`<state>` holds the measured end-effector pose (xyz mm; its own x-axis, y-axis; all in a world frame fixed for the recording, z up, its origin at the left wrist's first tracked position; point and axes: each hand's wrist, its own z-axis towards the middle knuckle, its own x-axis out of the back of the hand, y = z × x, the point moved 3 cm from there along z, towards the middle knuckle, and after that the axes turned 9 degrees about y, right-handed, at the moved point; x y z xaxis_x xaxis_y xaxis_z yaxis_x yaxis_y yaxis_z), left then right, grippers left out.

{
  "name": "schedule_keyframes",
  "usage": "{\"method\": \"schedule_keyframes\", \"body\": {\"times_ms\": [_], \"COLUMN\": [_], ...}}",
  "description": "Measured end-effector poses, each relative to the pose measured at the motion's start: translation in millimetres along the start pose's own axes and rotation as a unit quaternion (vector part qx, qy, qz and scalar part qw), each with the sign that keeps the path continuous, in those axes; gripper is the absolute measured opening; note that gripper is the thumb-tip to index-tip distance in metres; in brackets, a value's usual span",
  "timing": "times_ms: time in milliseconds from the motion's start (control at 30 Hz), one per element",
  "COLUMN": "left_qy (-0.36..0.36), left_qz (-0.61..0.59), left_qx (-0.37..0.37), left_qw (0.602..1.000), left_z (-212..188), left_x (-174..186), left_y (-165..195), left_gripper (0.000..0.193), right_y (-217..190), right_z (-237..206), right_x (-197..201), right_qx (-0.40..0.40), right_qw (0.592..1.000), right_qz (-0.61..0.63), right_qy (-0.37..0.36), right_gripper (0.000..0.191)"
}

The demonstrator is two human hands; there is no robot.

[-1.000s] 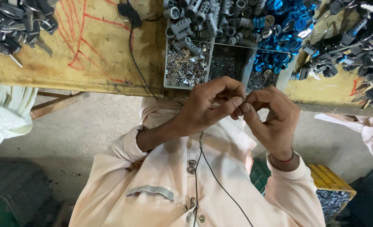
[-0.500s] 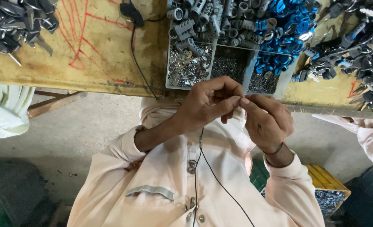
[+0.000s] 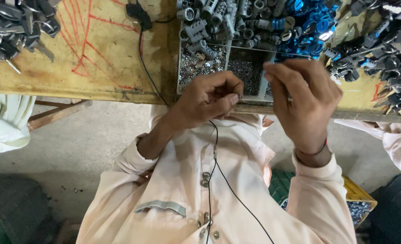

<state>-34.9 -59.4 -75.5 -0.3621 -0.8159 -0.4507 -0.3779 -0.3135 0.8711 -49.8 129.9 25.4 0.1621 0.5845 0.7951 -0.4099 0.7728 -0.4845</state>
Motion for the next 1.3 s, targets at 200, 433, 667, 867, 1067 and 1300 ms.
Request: {"method": "schedule_keyframes", "body": {"times_ms": [200,433,667,867,1067,1300], "left_qy": [0.0,0.001,-0.026,-0.054,0.112,0.119], "left_qz": [0.087,0.09,-0.117,-0.168,-0.054,-0.02], "left_qx": [-0.044,-0.073,0.019,0.036,0.073,0.081], "left_qw": [0.995,0.993,0.993,0.984,0.99,0.989], "left_z": [4.1,5.0,-0.5,-5.8,-8.5,-10.3], "left_x": [4.1,6.2,3.6,-8.3,-11.2,-13.3], "left_y": [5.7,9.7,11.3,12.8,6.7,9.5], "left_gripper": [0.018,0.016,0.017,0.013,0.021,0.023], "right_y": [8.9,13.7,-4.6,9.4,-0.4,-6.2], "right_z": [45.3,44.7,4.2,-39.2,-37.9,-35.0], "right_x": [-29.8,-24.9,-0.6,-18.1,-14.1,-9.1], "right_qx": [0.126,0.058,-0.08,-0.283,-0.083,-0.035], "right_qw": [0.969,0.998,0.981,0.883,0.986,0.992], "right_qz": [-0.213,-0.024,0.149,0.368,0.132,0.118], "right_qy": [-0.011,-0.025,-0.092,-0.065,-0.056,-0.034], "right_gripper": [0.023,0.017,0.036,0.037,0.038,0.04]}}
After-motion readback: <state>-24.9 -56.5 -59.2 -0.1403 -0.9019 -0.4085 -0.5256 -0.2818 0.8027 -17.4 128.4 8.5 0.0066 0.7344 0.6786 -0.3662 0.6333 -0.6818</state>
